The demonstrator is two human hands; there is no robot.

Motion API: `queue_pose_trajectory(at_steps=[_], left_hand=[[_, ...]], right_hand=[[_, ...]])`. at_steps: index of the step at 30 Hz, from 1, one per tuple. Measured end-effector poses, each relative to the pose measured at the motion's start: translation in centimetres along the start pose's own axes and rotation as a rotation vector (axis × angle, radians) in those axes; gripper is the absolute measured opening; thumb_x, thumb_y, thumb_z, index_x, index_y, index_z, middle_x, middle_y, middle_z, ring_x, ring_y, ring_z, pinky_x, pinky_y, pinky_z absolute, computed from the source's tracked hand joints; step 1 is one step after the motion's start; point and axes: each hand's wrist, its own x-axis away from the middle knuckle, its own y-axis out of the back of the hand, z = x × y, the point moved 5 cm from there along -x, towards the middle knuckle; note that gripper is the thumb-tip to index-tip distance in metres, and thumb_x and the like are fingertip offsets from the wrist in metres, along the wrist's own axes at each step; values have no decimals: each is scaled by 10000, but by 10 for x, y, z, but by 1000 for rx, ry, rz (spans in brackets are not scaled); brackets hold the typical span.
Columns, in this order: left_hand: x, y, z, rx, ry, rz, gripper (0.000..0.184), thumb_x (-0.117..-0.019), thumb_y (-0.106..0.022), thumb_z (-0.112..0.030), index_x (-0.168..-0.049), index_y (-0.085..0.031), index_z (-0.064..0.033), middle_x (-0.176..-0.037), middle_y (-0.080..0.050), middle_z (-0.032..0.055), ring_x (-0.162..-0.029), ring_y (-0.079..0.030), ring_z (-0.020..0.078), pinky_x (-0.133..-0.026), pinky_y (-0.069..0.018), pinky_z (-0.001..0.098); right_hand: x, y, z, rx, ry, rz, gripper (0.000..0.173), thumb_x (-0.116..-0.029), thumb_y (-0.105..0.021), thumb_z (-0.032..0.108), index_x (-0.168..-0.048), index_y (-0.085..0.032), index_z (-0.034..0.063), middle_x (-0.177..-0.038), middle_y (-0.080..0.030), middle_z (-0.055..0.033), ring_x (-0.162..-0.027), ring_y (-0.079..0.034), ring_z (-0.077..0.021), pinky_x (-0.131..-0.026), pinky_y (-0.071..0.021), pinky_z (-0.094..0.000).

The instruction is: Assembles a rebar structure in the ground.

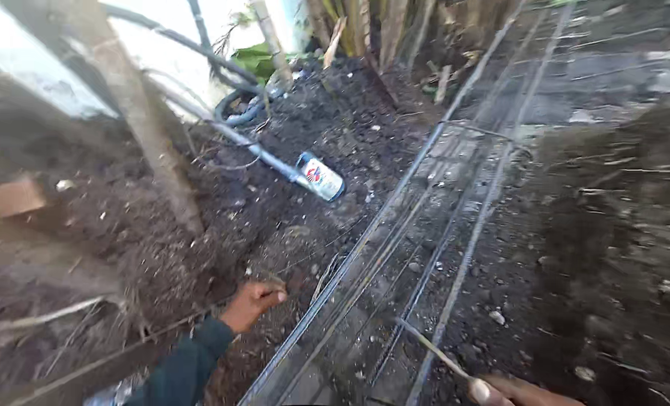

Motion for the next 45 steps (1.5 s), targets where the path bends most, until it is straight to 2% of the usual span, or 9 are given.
queue_pose_trajectory(at_steps=[7,12,14,17,19,21,26,32,45], left_hand=[[23,4,-9,-61,68,71,288,-1058,-532,-180,-1256,-692,-46,-1249,-699,107,-1141,-663,198,-1040,-505,429],[54,-4,-9,673,134,-3,476,-1048,-296,-191,-1446,-487,-12,-1428,-579,127,-1248,-581,187,-1064,-454,363],[62,-9,-16,744,180,-38,446,-1107,-309,-260,-1425,-513,-23,-1359,-610,113,-1180,-599,166,-1023,-474,341],[61,-18,-37,663,170,-6,425,-1101,-269,-344,-1237,-577,-84,-887,-551,-35,-713,-487,29,-656,-427,216],[57,-10,-42,689,179,28,625,-1080,-217,-486,-1434,-533,-81,-1066,-641,43,-872,-580,106,-755,-483,294],[65,-12,-62,631,203,86,800,-1070,-144,-617,-1563,-386,-34,-1484,-524,201,-1342,-516,308,-1117,-395,502],[74,-42,-94,196,202,96,659,-1132,-194,-438,-1425,-522,52,-1430,-532,295,-1361,-489,404,-1126,-357,589],[70,-55,-90,122,170,206,651,-1134,-191,-408,-1631,-131,9,-1702,-126,213,-1579,-162,318,-1272,-151,509],[69,-56,-74,20,169,79,593,-1097,-390,-456,-1447,-524,4,-1396,-571,255,-1306,-549,366,-1110,-410,553]], right_hand=[[-37,-76,68,252,26,322,189,-987,-613,123,-1027,-764,15,-739,-696,-47,-597,-621,-97,-566,-537,-318],[-50,-110,68,372,14,420,227,-985,-563,185,-1050,-755,83,-727,-669,20,-580,-605,-81,-538,-528,-311],[-50,-112,68,498,106,396,241,-989,-551,221,-1047,-748,94,-724,-676,14,-573,-622,-102,-529,-545,-352],[-46,-109,68,652,184,458,266,-998,-537,271,-1039,-733,96,-730,-689,-14,-579,-647,-155,-527,-552,-434],[-44,-107,70,706,219,522,274,-1005,-542,287,-1029,-730,90,-753,-708,-34,-623,-679,-196,-563,-562,-490],[-41,-110,68,723,291,521,292,-1011,-535,290,-1005,-738,80,-788,-718,-55,-685,-701,-231,-618,-578,-517],[-7,-124,49,518,251,462,249,-997,-569,159,-1026,-725,-34,-921,-717,-170,-856,-704,-310,-791,-588,-518],[17,-149,35,561,314,229,283,-982,-541,226,-934,-749,40,-812,-720,-85,-807,-693,-278,-844,-511,-563],[21,-150,38,681,281,282,323,-1004,-538,280,-983,-783,71,-992,-775,-98,-1060,-703,-313,-1015,-467,-583]])
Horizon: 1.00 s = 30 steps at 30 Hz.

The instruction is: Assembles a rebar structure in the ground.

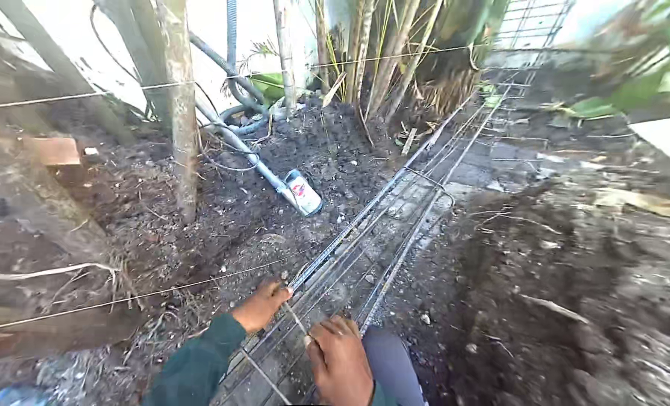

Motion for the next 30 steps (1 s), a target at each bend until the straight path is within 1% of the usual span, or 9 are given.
queue_pose_trajectory(at_steps=[1,2,5,7,10,14,18,25,30], left_hand=[[4,-1,-4,-67,-27,-18,617,-1105,-337,-484,-1330,-610,21,-1248,-625,272,-1167,-600,385,-1012,-444,582],[9,0,-7,-97,-26,-17,681,-1106,-274,-518,-1305,-624,31,-1234,-627,290,-1162,-603,406,-1004,-444,607],[21,2,-6,62,58,10,765,-1093,-111,-558,-1521,-436,-13,-1570,-415,242,-1473,-387,364,-1204,-292,572],[17,6,4,214,51,-5,746,-1098,-86,-537,-1558,-393,-37,-1611,-381,198,-1500,-358,318,-1228,-274,527],[14,7,12,353,-9,-15,734,-1103,-82,-515,-1563,-380,-27,-1613,-382,187,-1498,-368,293,-1231,-286,490],[15,5,7,224,29,11,742,-1098,-87,-542,-1569,-395,-58,-1637,-348,180,-1535,-296,314,-1248,-217,551],[13,3,7,203,41,24,768,-1100,-76,-533,-1520,-436,0,-1561,-423,254,-1479,-377,363,-1202,-281,582],[3,9,20,435,61,7,683,-1127,-139,-458,-1507,-433,26,-1548,-454,228,-1461,-424,297,-1217,-310,469],[-6,3,22,640,5,57,686,-1127,-88,-433,-1540,-353,46,-1587,-391,236,-1473,-403,282,-1213,-314,413]], right_hand=[[1,0,0,24,-1,-28,316,-999,-539,270,-981,-779,66,-983,-773,-100,-1037,-708,-314,-993,-481,-573],[2,1,0,17,-21,-22,318,-1002,-538,262,-1009,-777,53,-1002,-771,-115,-1040,-710,-324,-987,-491,-571],[1,6,-5,-122,-99,55,322,-1023,-526,235,-1099,-747,15,-992,-752,-162,-951,-731,-331,-879,-570,-568],[-6,9,-13,-246,-72,-3,287,-1004,-546,225,-1005,-744,17,-804,-707,-115,-719,-691,-254,-702,-583,-506],[-19,19,-19,-346,-43,-42,267,-983,-567,221,-961,-755,33,-727,-675,-43,-614,-624,-145,-610,-557,-393],[-27,20,-24,-461,-70,-48,229,-959,-581,202,-917,-757,62,-695,-662,23,-577,-588,-56,-562,-523,-286],[-44,23,-15,-596,-134,-28,180,-932,-588,139,-849,-733,72,-638,-612,63,-528,-528,-16,-509,-453,-213],[-44,24,6,-594,-199,36,168,-951,-564,51,-900,-719,11,-642,-601,52,-552,-539,-1,-546,-464,-194],[-54,22,5,-605,-194,35,172,-934,-566,61,-827,-702,59,-609,-589,67,-512,-514,-3,-498,-430,-191]])
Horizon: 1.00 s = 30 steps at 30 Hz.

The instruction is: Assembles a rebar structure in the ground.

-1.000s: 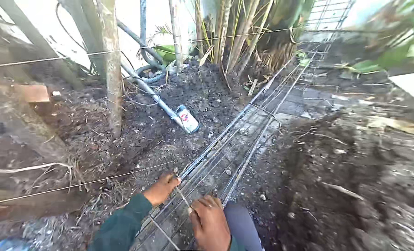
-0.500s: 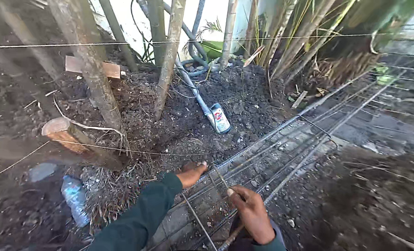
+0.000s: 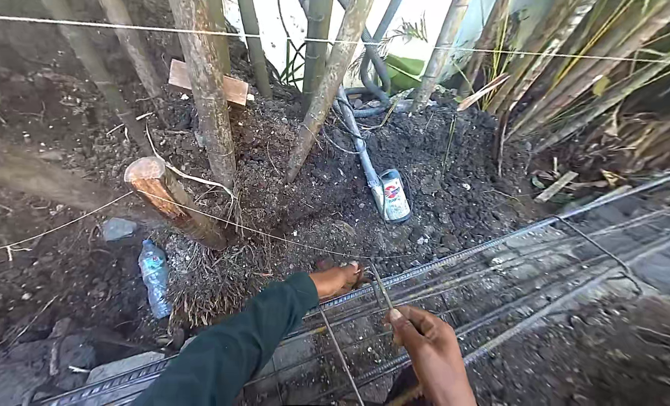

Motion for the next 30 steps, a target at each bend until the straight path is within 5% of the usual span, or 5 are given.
queue_pose_trajectory(at_steps=[11,15,20,26,30], left_hand=[[0,11,-1,41,93,-100,689,-1113,-172,-520,-1566,-371,-40,-1606,-384,195,-1502,-345,327,-1205,-272,554],[-9,9,2,-383,116,-129,700,-1101,-262,-540,-1326,-617,19,-1368,-588,250,-1305,-542,353,-1111,-382,561],[-9,12,5,-409,85,-144,705,-1113,-234,-512,-1354,-591,46,-1414,-557,270,-1358,-510,360,-1136,-369,552],[12,8,-14,-460,8,-179,658,-1119,-230,-489,-1448,-550,-18,-1483,-523,242,-1417,-459,373,-1170,-316,584],[27,0,-24,-402,-117,-248,602,-1068,-505,-458,-1521,-470,-62,-1458,-563,187,-1339,-551,323,-1130,-419,542]], right_hand=[[15,2,7,505,108,84,233,-955,-600,215,-860,-739,53,-672,-669,-56,-598,-652,-205,-584,-535,-471],[20,-2,1,759,140,149,269,-939,-645,306,-860,-768,81,-868,-727,-111,-946,-680,-380,-840,-521,-618],[26,4,-27,678,139,58,414,-977,-550,469,-1039,-777,129,-1069,-707,-126,-1076,-633,-410,-861,-479,-672],[48,23,-37,463,178,-56,482,-962,-589,485,-1172,-741,78,-1173,-673,-160,-1132,-603,-377,-955,-488,-588],[58,38,-30,386,276,-174,421,-992,-584,437,-1116,-752,72,-1145,-689,-122,-1095,-628,-277,-915,-532,-479]])
